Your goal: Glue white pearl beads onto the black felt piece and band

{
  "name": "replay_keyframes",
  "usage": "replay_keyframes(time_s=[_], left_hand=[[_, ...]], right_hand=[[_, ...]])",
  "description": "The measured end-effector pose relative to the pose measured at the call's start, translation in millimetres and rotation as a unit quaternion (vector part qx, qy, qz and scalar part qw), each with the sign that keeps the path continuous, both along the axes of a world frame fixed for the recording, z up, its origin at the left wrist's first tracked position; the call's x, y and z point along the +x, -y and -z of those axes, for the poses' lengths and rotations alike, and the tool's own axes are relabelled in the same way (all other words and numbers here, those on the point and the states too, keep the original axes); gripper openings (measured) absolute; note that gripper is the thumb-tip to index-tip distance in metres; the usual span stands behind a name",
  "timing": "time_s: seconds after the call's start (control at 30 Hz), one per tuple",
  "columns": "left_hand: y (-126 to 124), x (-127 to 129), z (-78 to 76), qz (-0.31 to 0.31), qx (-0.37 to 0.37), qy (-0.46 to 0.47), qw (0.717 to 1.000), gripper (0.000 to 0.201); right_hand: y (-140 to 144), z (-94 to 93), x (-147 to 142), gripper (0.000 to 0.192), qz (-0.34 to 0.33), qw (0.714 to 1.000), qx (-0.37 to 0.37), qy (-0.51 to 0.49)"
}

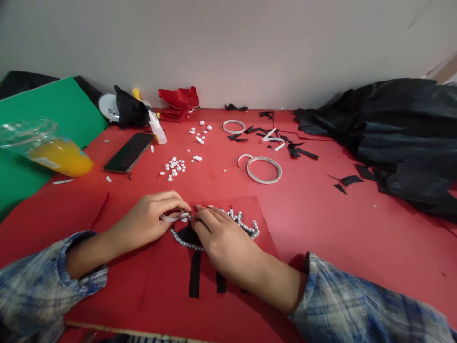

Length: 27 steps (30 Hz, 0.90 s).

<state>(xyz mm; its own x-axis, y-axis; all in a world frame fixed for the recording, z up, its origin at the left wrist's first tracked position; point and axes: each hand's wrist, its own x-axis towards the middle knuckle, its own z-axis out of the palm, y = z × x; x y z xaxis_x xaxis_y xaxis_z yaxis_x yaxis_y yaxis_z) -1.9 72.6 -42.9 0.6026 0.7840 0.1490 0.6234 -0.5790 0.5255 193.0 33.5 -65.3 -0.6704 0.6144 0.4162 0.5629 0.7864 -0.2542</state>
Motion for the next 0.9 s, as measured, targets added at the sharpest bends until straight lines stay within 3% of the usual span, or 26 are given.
replay_keyframes(time_s=[0.17, 0.33, 0.43, 0.53, 0.6, 0.7, 0.8, 0.9], left_hand=[[1, 0, -1.0, -0.041, -0.009, 0.002, 0.999, 0.02], [3, 0, -2.2, -0.031, 0.0, -0.016, 0.999, 0.014], [4, -3, -3.9, -0.026, -0.021, -0.014, 0.999, 0.017], [4, -5, -4.9, -0.02, -0.041, -0.013, 0.999, 0.022], [4, -6, -5.0, -0.018, -0.044, -0.012, 0.999, 0.024], [5, -5, -5.0, -0.019, -0.049, -0.01, 0.999, 0.024], [7, -5, -5.9, -0.024, -0.053, -0.006, 0.998, 0.022], [8, -4, -6.7, -0.027, -0.064, 0.0, 0.998, 0.019]], right_hand=[[1, -5.2, 4, 0.031, 0.026, 0.999, -0.045, -0.015], [-12, -10.5, 18, 0.027, 0.081, 0.995, -0.006, 0.059], [-23, -10.9, 29, 0.025, 0.049, 0.995, -0.033, 0.083], [-31, -15.1, 35, 0.027, 0.037, 0.995, -0.079, 0.051], [-32, -21.2, 31, 0.027, 0.075, 0.99, -0.123, -0.01], [-31, -31.0, 15, 0.011, 0.163, 0.95, -0.246, -0.103], [-34, -33.8, -5, 0.009, 0.19, 0.877, -0.419, -0.141], [-40, -30.7, -17, 0.016, 0.202, 0.85, -0.462, -0.152]])
